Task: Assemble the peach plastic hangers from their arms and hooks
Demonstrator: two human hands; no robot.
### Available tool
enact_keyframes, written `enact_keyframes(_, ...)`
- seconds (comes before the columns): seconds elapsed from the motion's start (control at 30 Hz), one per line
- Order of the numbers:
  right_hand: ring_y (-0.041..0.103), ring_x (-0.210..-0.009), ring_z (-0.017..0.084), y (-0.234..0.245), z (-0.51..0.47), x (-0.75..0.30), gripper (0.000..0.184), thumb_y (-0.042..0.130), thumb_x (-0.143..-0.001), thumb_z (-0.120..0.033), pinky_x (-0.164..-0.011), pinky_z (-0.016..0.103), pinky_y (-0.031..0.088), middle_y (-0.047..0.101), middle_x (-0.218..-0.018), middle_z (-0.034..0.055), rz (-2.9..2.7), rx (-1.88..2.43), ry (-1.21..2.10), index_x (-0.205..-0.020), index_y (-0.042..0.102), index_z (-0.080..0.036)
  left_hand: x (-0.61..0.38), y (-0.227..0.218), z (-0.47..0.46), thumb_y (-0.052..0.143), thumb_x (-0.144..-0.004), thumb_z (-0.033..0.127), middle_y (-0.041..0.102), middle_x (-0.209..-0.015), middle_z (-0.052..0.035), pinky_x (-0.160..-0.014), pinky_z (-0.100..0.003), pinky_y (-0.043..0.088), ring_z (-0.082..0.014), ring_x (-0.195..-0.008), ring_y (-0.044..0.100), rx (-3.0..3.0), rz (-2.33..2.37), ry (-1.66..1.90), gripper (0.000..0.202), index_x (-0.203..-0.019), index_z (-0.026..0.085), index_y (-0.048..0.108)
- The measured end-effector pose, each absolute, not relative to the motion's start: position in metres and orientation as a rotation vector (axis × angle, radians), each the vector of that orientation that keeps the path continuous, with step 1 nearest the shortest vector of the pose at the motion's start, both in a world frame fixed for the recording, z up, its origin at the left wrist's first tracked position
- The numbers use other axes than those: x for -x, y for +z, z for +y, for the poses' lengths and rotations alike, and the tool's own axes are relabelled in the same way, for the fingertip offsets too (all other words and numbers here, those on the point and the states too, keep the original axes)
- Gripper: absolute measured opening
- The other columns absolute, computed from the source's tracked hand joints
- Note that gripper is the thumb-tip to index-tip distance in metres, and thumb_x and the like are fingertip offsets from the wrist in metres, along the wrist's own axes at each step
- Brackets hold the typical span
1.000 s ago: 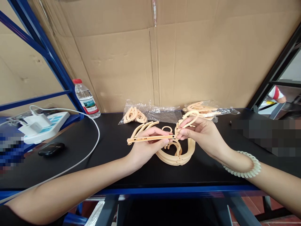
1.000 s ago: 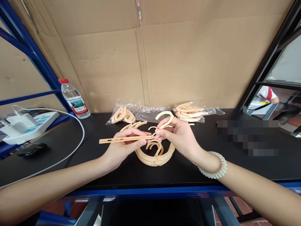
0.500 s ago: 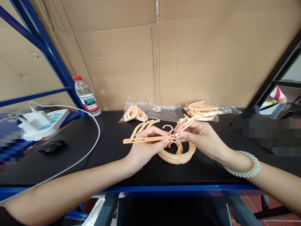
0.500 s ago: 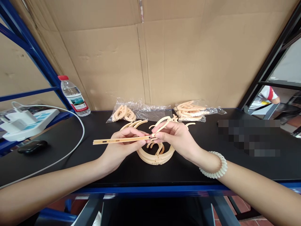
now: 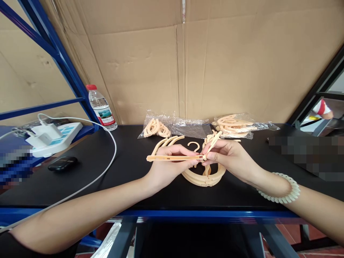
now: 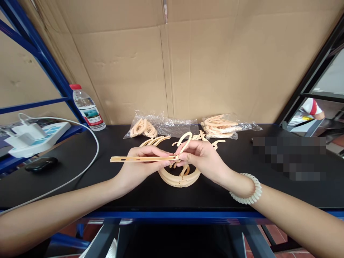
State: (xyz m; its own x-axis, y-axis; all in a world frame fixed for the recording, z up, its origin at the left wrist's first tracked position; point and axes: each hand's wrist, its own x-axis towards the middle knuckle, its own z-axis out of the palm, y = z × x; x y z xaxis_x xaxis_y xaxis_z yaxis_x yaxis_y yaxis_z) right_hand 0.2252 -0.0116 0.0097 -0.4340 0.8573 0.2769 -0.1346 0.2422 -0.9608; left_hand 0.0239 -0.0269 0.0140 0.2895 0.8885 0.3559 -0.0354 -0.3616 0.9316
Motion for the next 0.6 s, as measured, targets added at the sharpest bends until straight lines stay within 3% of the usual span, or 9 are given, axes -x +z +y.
enact_keyframes(0.3,0.069,-0.069,0.015,0.0126,-0.0137,-0.2228,0.017,0.083,-0.068,-0.031,-0.07,0.03,0.063,0.067,-0.075,0.0003,-1.602,0.719,1.327,-0.072,0.072,-0.019,-0.0246,0.0172,-0.0297,0.081,-0.07,0.02,0.079,-0.083,-0.0051,-0.074,-0.031,0.063,-0.0228,-0.079,0.076,-1.663,0.819,1.195,0.009,-0.078,0.016,0.076)
enact_keyframes(0.6,0.071,-0.066,0.017,0.0125,-0.0207,-0.2159,0.015,0.081,-0.072,-0.029,-0.063,0.03,0.065,0.068,-0.072,0.0004,-1.542,0.693,1.218,-0.072,0.07,-0.019,-0.029,0.014,-0.0326,0.081,-0.071,0.023,0.078,-0.08,-0.0046,-0.069,-0.029,0.061,-0.0215,-0.075,0.075,-1.637,0.876,1.236,0.011,-0.076,0.016,0.074)
